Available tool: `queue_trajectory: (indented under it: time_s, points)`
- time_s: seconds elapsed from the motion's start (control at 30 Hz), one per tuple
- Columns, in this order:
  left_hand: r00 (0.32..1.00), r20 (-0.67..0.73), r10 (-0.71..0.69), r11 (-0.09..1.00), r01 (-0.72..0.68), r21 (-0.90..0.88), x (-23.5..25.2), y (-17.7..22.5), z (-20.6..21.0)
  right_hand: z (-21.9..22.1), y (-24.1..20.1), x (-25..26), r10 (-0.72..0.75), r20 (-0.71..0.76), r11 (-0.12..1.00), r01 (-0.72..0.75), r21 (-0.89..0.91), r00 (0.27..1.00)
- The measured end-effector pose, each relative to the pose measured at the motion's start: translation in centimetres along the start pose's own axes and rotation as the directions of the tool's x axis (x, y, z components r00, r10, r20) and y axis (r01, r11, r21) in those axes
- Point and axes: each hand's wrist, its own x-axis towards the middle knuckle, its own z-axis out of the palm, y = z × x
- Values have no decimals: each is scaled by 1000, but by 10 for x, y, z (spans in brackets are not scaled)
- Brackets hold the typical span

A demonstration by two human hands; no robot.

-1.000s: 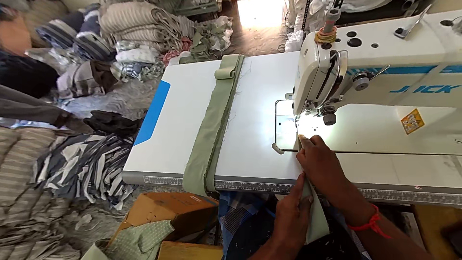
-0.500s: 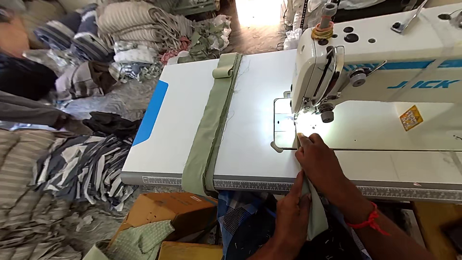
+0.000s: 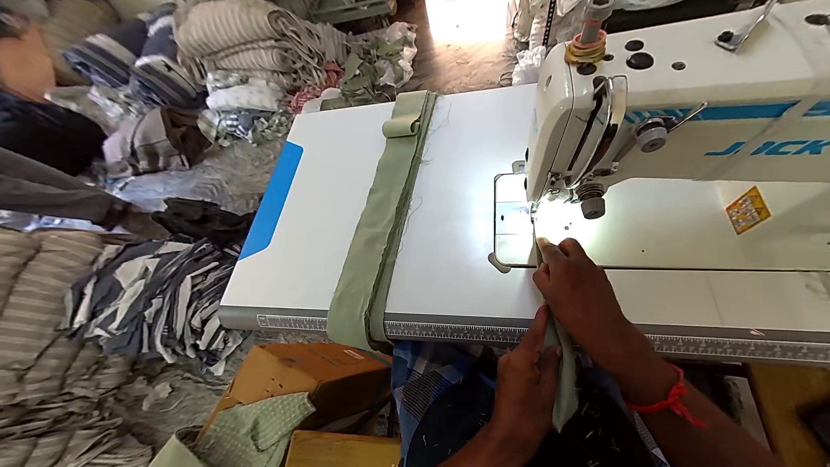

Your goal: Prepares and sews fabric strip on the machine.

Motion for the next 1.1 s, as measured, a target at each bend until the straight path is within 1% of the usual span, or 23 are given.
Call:
queue_trajectory:
  time_s: [0.4, 0.57, 0.77, 0.97, 1.1]
  points:
    - [1000, -4, 21, 999, -21, 50, -1, 2, 0, -3, -1, 3, 17, 27, 1000, -17, -2, 999]
    - [999, -2, 32, 999, -32, 38, -1, 1, 0, -4, 0, 3, 10, 34, 1000, -11, 10, 999]
    - [999, -37, 39, 998, -37, 59, -3, -2, 2, -5, -1, 1, 15, 31, 1000, -15, 8, 999]
    - [999, -19, 50, 997, -49, 53, -3, -2, 1, -3, -2, 1, 17, 25, 1000, -17, -7, 1000]
    - [999, -24, 43, 994, -40, 98, -1, 0, 0, -3, -2, 0, 20, 28, 1000, -20, 9, 999]
